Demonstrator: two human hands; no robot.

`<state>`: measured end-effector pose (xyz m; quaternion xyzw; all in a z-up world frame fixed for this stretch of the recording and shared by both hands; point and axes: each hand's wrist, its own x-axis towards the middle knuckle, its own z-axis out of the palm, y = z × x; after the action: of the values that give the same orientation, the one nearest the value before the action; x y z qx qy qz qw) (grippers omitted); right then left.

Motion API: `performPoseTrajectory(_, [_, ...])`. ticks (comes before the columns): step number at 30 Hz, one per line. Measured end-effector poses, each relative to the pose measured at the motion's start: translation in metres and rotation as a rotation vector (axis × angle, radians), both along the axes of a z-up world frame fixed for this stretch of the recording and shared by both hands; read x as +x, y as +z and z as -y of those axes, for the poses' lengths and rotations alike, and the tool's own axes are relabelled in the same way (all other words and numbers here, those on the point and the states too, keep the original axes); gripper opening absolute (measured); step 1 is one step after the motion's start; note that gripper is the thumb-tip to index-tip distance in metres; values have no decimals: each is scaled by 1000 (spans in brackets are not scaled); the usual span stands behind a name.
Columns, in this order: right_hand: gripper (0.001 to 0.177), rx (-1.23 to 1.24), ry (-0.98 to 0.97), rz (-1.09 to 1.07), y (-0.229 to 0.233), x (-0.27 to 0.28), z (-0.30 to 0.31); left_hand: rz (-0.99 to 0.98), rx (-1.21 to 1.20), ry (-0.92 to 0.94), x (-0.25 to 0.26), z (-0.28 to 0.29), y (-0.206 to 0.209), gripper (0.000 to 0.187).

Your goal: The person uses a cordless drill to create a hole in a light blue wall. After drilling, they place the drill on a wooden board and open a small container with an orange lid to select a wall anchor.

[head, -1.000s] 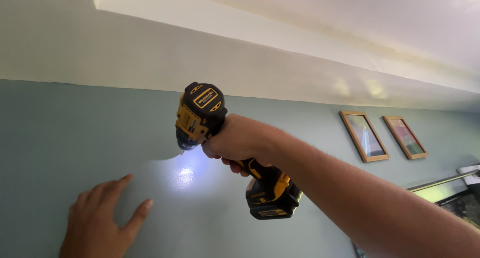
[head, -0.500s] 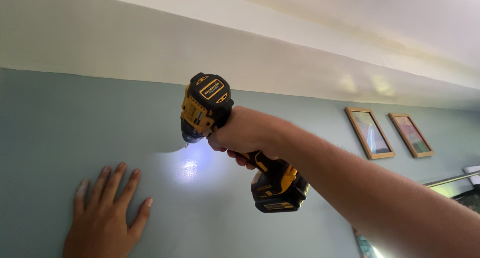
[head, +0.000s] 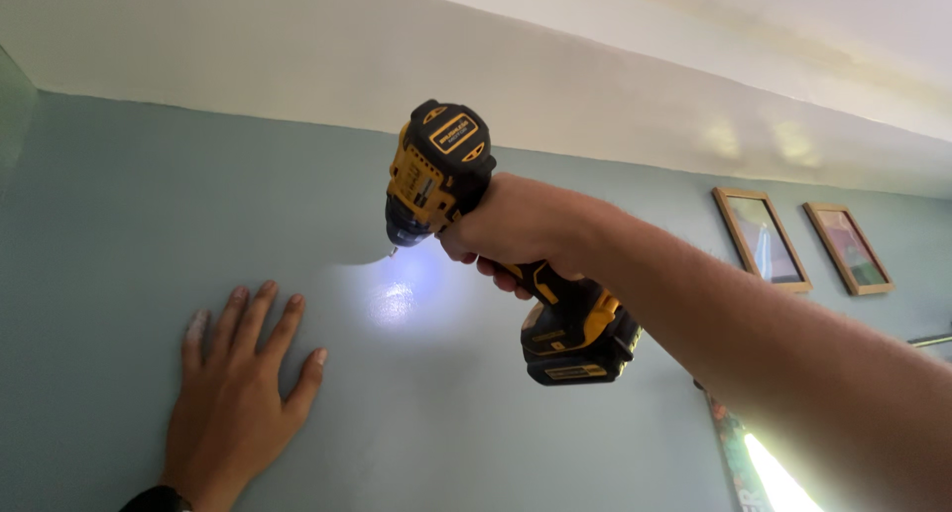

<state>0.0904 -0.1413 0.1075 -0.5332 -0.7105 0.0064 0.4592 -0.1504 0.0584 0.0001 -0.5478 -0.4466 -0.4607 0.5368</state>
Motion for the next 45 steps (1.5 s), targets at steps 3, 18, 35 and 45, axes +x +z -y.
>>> performPoseTrajectory(3, [9,-3,-6,-8,0,-1,-1,-2,1,9,0,-1,-1,68])
performPoseTrajectory(18, [9,2,-15,10,0,-2,0,-12,37,-23,0,-2,-1,67])
performPoseTrajectory(35, [13,1,-25,10,-2,-4,0,-12,101,-68,-5,-9,-4,62])
performPoseTrajectory(45, [15,16,-46,26,-1,-3,-5,-17,110,-92,-5,-10,-4,59])
